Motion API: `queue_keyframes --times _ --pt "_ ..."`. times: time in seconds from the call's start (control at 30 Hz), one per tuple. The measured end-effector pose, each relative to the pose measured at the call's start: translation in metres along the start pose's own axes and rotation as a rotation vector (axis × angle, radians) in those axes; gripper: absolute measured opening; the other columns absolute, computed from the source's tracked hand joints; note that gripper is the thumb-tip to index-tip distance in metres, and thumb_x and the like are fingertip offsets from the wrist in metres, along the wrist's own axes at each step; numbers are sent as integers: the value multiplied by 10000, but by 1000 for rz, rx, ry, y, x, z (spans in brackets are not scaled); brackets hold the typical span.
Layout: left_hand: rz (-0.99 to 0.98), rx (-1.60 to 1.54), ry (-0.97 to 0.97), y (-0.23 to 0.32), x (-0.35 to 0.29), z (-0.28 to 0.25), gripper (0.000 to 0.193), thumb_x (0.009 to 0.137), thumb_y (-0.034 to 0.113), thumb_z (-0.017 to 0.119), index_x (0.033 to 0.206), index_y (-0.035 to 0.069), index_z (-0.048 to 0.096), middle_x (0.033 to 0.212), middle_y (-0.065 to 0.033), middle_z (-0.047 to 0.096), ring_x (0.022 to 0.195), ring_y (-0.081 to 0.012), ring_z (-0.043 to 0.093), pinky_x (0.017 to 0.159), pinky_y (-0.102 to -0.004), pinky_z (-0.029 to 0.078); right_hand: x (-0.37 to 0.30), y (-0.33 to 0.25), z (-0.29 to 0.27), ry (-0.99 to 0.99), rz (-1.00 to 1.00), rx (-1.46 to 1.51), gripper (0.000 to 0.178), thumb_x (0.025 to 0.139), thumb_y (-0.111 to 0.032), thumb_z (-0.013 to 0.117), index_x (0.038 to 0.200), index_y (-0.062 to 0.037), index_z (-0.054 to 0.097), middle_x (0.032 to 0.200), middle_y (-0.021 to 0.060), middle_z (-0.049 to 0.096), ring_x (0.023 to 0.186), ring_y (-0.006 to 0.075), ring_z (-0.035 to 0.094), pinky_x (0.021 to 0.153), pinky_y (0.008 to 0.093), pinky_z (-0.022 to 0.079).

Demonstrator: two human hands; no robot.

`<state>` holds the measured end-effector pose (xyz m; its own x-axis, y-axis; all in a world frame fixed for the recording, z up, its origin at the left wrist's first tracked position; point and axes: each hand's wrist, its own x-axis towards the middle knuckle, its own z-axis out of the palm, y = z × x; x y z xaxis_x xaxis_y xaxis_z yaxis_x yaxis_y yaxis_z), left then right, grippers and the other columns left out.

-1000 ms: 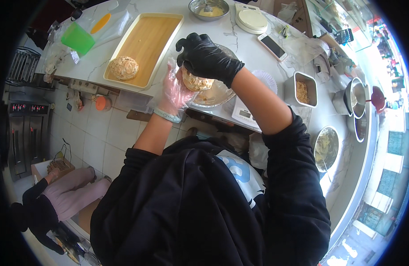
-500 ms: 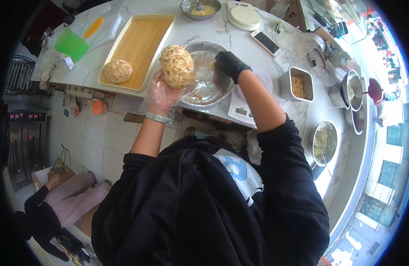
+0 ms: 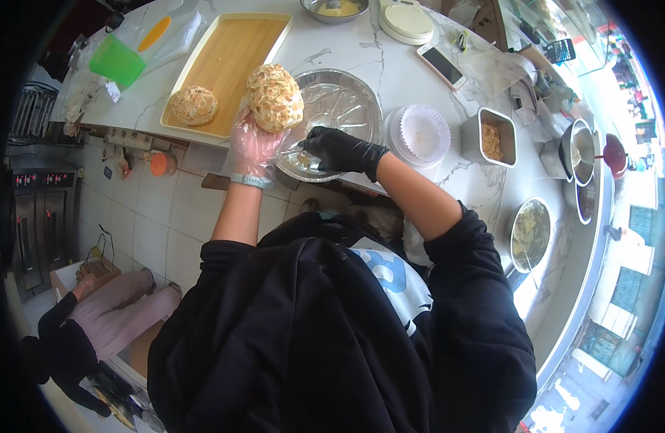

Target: The person applies a coating to bread by hand, sprinkles toppings on it, and places it on a tray; then, the person moves donuts on a cooling rack and bags several loaves of bread.

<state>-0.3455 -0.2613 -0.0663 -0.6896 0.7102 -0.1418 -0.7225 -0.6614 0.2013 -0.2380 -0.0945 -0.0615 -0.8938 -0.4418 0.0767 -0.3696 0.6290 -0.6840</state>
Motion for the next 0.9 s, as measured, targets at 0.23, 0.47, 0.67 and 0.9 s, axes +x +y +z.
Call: queue_keyframes --times 0.23,0.47,0.67,0.9 --pt "17 21 6 -7 0 12 459 894 305 386 1279 56 380 1292 -133 429 1189 -291 420 978 -474 348 12 -10 12 -22 -139 -154 474 724 -56 586 1189 -126 523 1195 118 509 1075 305 474 938 351 386" --pt "-5 -13 2 -4 6 7 470 907 295 352 1303 43 347 1314 -155 398 1214 -311 388 1001 -497 309 9 -4 30 -31 -108 -163 198 734 -74 531 919 -43 595 934 130 590 864 311 578 798 376 466" --pt "-44 -43 -75 -3 7 4 471 905 292 363 1304 42 345 1320 -154 390 1219 -316 378 1001 -506 304 9 -22 37 -55 49 -535 150 706 -101 540 807 7 564 797 140 584 721 303 586 667 379 493" --pt "-82 -104 -96 -9 7 16 452 902 283 361 1282 38 370 1293 -150 422 1195 -306 410 980 -494 334 -27 3 -39 400 458 461 185 681 -115 663 855 -53 675 807 102 658 726 189 629 717 276 489"
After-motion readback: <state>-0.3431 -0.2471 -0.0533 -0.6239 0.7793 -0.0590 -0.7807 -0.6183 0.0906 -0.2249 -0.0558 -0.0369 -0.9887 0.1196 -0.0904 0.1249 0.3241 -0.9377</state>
